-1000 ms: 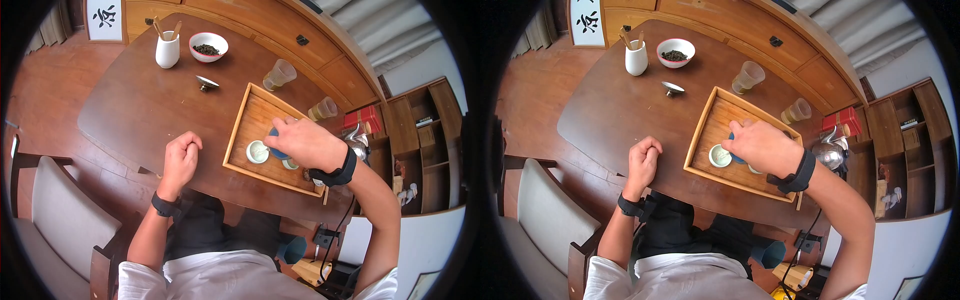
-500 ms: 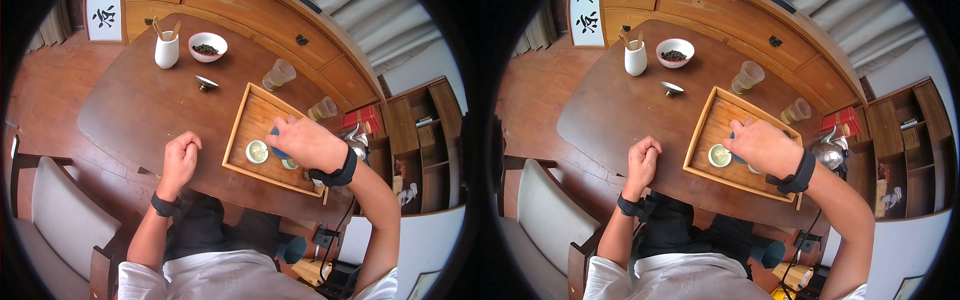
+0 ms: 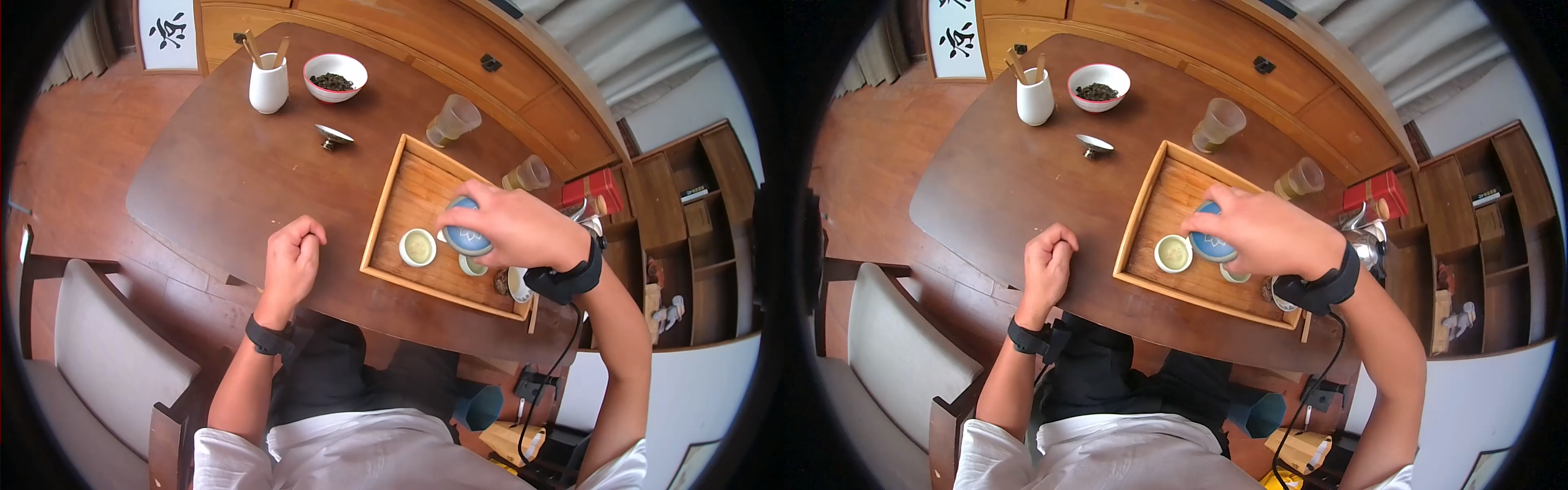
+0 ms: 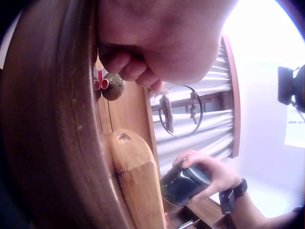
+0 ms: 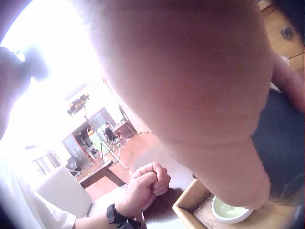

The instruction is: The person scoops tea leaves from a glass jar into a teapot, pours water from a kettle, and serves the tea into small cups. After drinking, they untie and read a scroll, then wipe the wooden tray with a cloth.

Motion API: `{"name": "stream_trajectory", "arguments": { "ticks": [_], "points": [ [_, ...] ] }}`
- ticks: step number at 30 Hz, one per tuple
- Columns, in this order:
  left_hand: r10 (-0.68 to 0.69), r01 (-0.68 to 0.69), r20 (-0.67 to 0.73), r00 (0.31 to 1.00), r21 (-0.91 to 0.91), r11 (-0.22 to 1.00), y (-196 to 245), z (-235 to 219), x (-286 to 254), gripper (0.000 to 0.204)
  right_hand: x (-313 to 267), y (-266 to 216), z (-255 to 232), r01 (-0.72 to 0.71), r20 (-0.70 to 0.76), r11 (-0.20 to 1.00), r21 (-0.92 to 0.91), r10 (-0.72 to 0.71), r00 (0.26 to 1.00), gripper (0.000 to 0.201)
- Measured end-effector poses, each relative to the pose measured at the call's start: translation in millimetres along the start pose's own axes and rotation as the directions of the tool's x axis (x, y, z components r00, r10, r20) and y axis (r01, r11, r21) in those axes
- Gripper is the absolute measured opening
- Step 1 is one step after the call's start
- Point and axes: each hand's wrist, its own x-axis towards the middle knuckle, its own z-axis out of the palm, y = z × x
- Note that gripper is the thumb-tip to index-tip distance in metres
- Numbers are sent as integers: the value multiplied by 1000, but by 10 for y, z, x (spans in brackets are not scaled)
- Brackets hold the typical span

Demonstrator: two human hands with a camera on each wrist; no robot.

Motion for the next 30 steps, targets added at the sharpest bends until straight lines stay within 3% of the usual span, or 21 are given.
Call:
{"name": "stream_trajectory", "arguments": {
  "ticks": [2,5,6,10,13,21,30],
  "points": [
    [-2,2,-2,1000,-3,1000,12,4,-2,16,-37,87,18,-40,-36,987,153,46,998,63],
    [-2,2,-6,1000,18,1000,-18,18,1,16,-26,274,95,18,-235,969,247,41,971,63],
    [-6,6,-5,1000,25,1000,-17,19,4,16,-8,291,87,-25,-241,951,310,104,965,62],
    [-29,29,5,1000,59,998,16,14,10,17,226,538,268,62,-425,904,424,138,894,63],
    [-37,37,4,999,67,997,-6,18,5,17,447,683,420,85,-483,871,484,185,856,62],
    [-77,75,13,997,85,994,-12,16,7,17,710,813,586,89,-512,833,546,248,823,65],
    [-74,74,23,997,26,997,-209,9,-3,17,580,888,568,88,-478,846,526,208,853,96]
  ]
}}
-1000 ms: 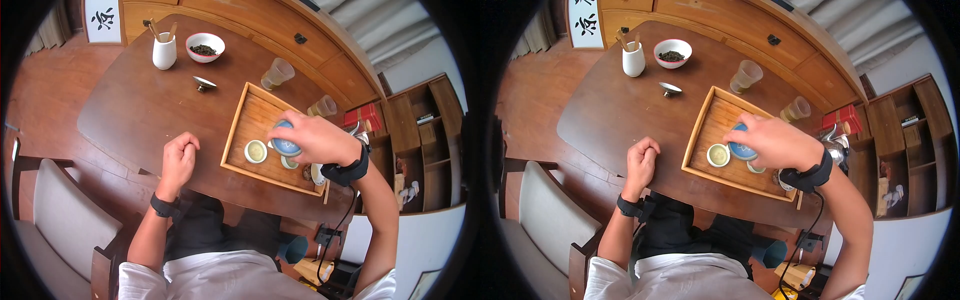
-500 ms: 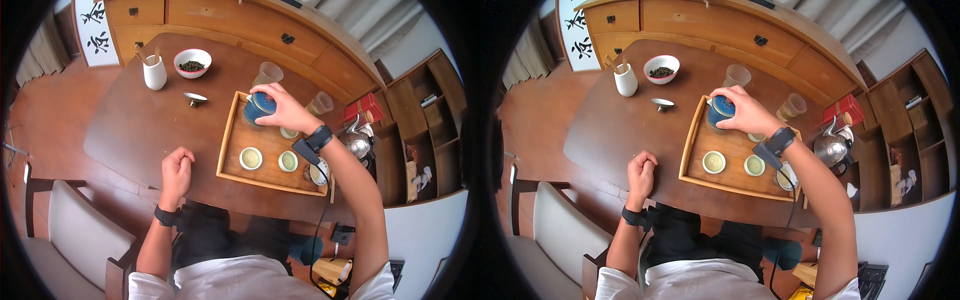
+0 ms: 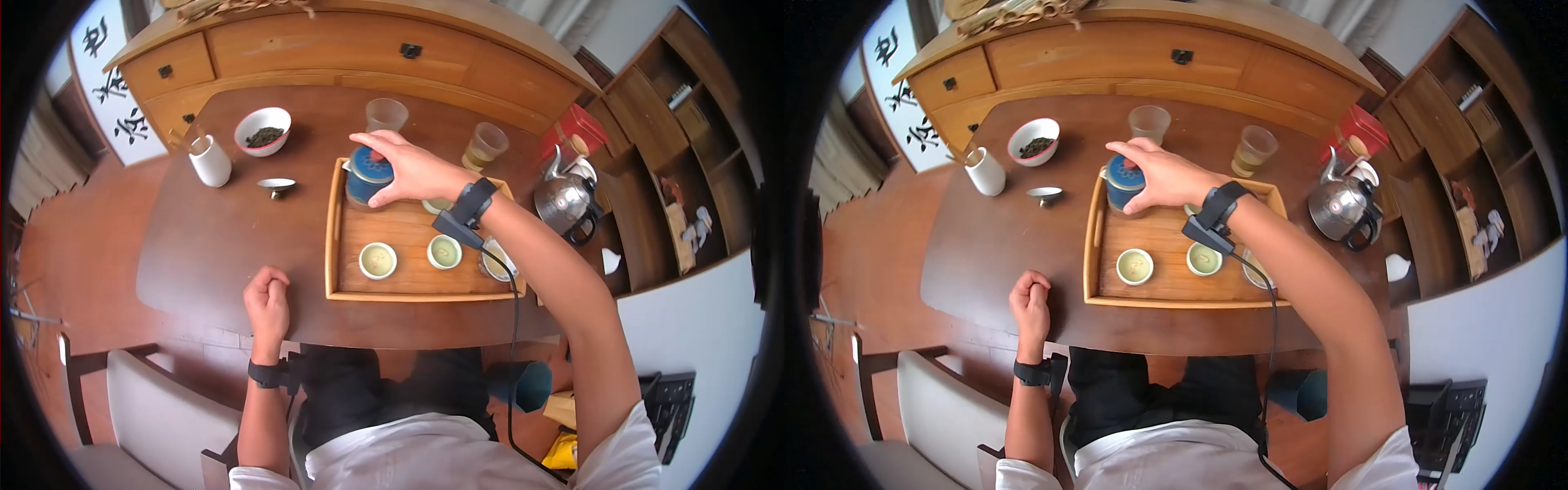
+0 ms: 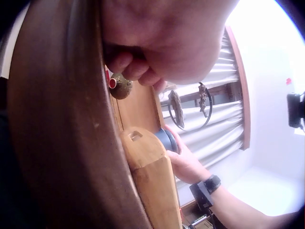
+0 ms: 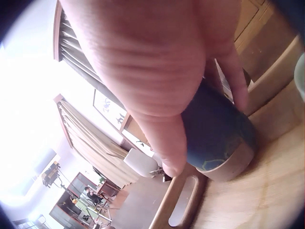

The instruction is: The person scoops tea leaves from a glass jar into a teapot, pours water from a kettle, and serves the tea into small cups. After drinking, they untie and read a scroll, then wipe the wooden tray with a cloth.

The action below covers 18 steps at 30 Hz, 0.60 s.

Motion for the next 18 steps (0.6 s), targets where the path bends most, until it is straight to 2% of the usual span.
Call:
{"name": "stream_trajectory", "arguments": {
  "ticks": [1,2,5,7,9,12,13,15,17,18],
  "points": [
    [-17,17,6,1000,-14,1000,4,-2,-5,17,-49,9,-34,-2,-5,1000,10,2,1000,99],
    [-35,35,10,999,-26,999,11,-6,-13,17,-109,28,-74,23,-59,993,-118,-31,998,101],
    [-38,39,16,999,-27,999,24,-12,-11,17,-455,-70,-325,-38,-137,988,-152,17,990,97],
    [-3,3,12,1000,2,1000,27,-3,-4,17,-816,-95,-464,-35,-156,996,-83,22,987,84],
    [-11,11,19,1000,40,999,45,-4,-1,17,-1194,-57,-510,-98,-173,994,57,106,979,74],
    [5,-8,27,1000,92,996,29,-5,5,17,-1793,62,-399,-290,-170,930,225,330,928,67],
    [15,-18,28,999,109,994,24,1,7,17,-1971,280,-283,-246,-203,960,136,269,941,70],
    [42,-44,23,999,95,994,30,32,0,18,-2237,216,-152,-351,-196,919,179,383,903,81],
    [62,-65,22,998,123,990,60,44,-9,17,-2439,397,86,-274,-281,946,176,315,907,96],
    [71,-73,23,997,159,985,82,42,-10,17,-2483,358,114,-302,-272,933,193,347,898,102]
  ]
}}
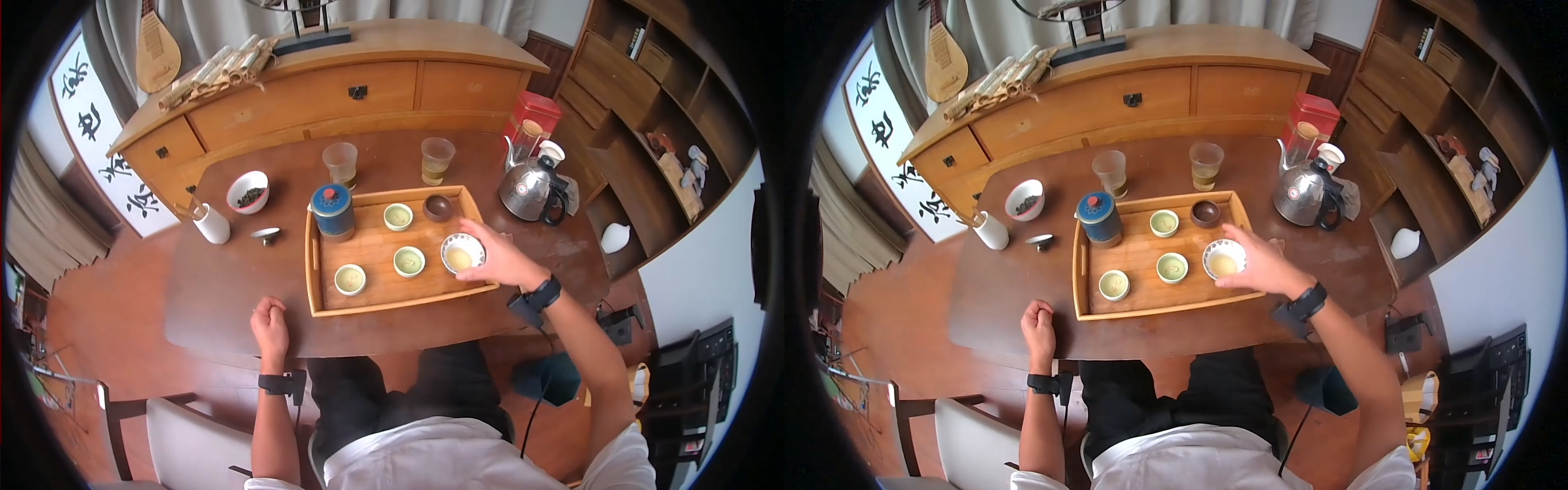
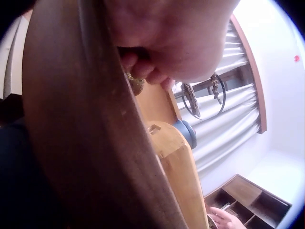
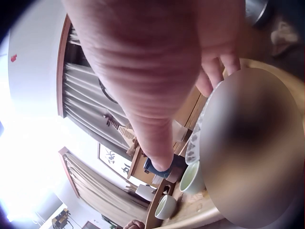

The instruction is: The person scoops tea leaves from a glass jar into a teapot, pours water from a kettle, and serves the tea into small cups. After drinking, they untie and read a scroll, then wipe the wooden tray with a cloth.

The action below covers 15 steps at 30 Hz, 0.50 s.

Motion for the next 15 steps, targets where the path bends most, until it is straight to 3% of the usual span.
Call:
{"name": "stream_trajectory", "arguments": {
  "ticks": [3,7,15],
  "points": [
    [39,-38,-9,999,73,997,8,3,2,16,-84,22,90,-2,-45,999,-36,0,999,104],
    [28,-29,7,1000,50,998,-18,-1,4,16,-66,78,181,-18,-107,998,55,24,994,101],
    [-19,19,3,1000,-28,999,-68,-4,-20,16,18,66,193,-21,-54,1000,-8,21,998,86]
  ]
}}
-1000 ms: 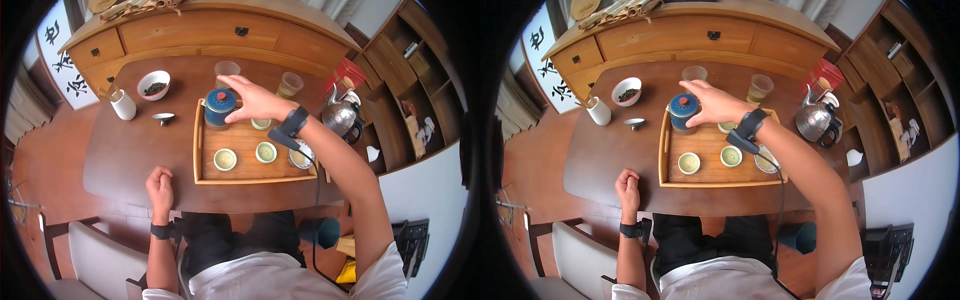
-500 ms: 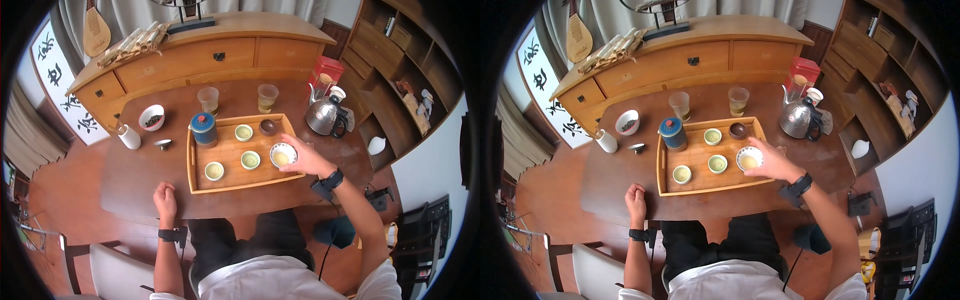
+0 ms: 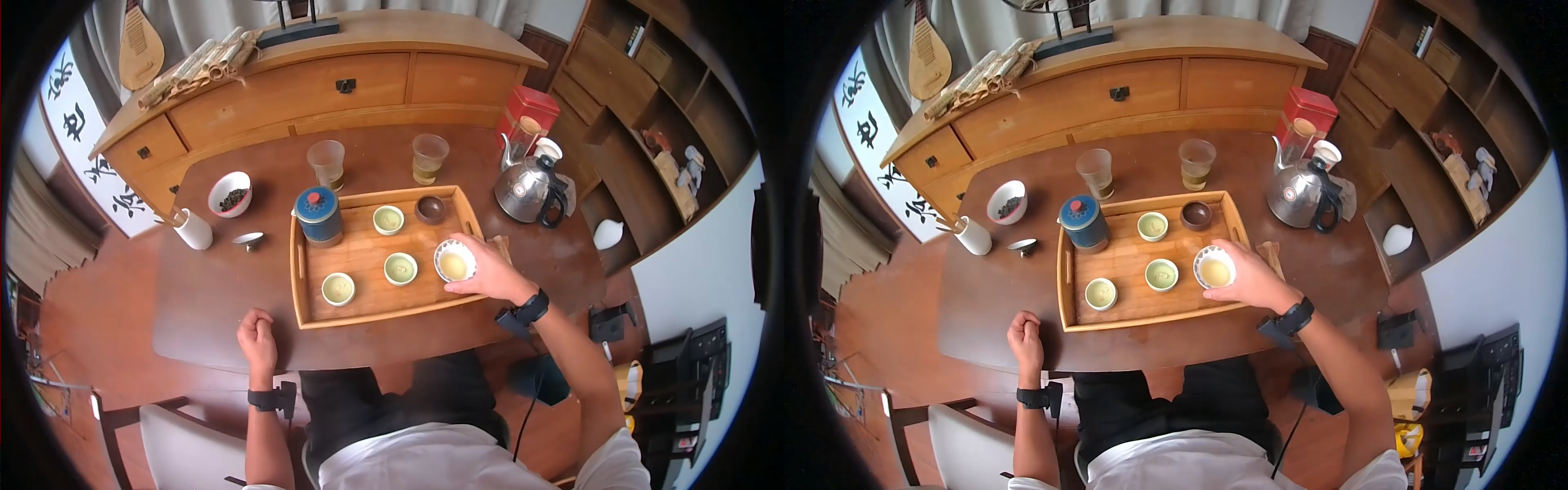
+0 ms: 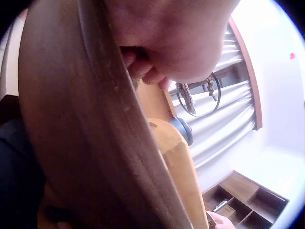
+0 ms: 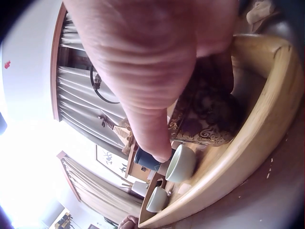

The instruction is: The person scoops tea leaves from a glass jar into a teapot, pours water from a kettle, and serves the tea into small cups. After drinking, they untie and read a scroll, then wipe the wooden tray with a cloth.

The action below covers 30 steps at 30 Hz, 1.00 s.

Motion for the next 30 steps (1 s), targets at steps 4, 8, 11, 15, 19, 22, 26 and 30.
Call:
{"name": "stream_trajectory", "arguments": {
  "ticks": [4,8,11,15,19,22,26,30],
  "points": [
    [-28,29,6,1000,-16,999,-17,4,3,16,24,-3,-5,-12,9,998,-63,12,1000,89],
    [-10,10,3,1000,-28,1000,-58,4,-15,18,89,-145,-128,-71,-4,997,-43,71,997,84],
    [-8,7,-9,1000,-36,999,-12,28,-10,18,240,-216,-350,-16,-61,1000,0,16,998,80],
    [-67,67,16,998,-8,998,23,-18,-6,17,603,-277,-731,91,-146,992,-82,-103,984,77],
    [-65,65,3,998,7,998,45,-11,1,17,1048,-264,-1084,87,-154,964,-252,-129,980,78],
    [-43,43,-17,999,10,999,43,-1,4,16,1374,-108,-1235,67,-145,928,-366,-128,981,79],
    [-66,66,-12,998,5,998,74,-12,7,16,1677,-83,-1319,27,-78,886,-463,-71,994,75],
    [-99,99,-7,995,-20,995,67,-16,4,17,1886,-113,-1348,-12,-41,813,-581,-14,999,73]
  ]
}}
